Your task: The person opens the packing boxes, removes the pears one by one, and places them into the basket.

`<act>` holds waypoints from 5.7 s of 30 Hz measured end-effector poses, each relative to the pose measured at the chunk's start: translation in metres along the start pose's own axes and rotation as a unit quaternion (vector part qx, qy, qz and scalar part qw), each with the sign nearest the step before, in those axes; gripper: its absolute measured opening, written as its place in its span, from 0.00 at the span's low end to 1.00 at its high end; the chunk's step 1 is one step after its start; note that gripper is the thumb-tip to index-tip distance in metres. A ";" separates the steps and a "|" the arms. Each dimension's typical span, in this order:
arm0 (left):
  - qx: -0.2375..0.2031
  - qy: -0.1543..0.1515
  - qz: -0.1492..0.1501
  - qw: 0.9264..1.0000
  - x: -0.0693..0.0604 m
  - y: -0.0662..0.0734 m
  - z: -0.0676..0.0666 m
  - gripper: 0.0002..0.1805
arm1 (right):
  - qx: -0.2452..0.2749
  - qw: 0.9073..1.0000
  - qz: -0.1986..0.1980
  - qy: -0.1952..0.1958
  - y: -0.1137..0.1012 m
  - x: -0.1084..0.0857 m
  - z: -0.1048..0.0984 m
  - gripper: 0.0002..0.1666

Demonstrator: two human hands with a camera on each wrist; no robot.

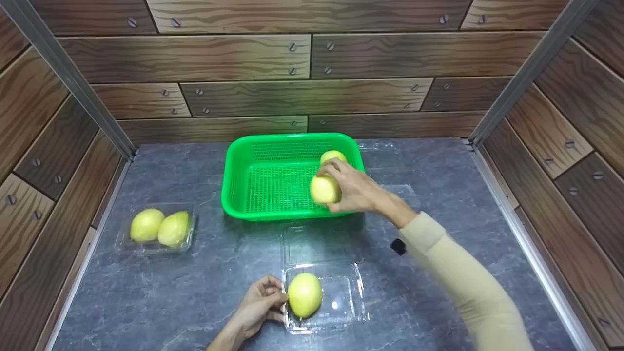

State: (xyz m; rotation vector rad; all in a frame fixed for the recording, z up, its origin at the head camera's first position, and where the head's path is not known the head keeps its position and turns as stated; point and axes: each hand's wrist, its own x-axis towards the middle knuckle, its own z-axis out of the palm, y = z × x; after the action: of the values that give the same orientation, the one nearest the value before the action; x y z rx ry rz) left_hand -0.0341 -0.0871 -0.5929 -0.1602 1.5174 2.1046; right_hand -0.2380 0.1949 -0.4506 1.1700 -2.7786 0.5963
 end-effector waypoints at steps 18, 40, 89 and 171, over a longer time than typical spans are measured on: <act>-0.002 -0.007 0.000 1.000 -0.003 0.000 -0.002 0.13 | 0.040 0.991 0.117 -0.048 0.028 0.039 0.044 0.46; -0.007 -0.006 -0.002 1.000 -0.002 -0.001 -0.003 0.13 | 0.009 0.986 0.132 -0.105 0.024 0.078 0.078 0.46; -0.011 -0.006 -0.003 1.000 -0.003 -0.003 -0.003 0.13 | -0.020 0.991 -0.131 -0.002 -0.036 -0.033 0.000 0.47; -0.016 -0.009 -0.002 1.000 -0.002 -0.004 -0.002 0.13 | -0.006 0.976 -0.211 -0.045 -0.092 -0.120 0.131 0.43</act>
State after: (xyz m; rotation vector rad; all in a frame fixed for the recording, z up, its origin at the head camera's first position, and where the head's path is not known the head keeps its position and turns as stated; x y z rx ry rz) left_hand -0.0310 -0.0885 -0.5963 -0.1559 1.4734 2.1217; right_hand -0.0768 0.1681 -0.5665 1.7529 -2.4727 0.4902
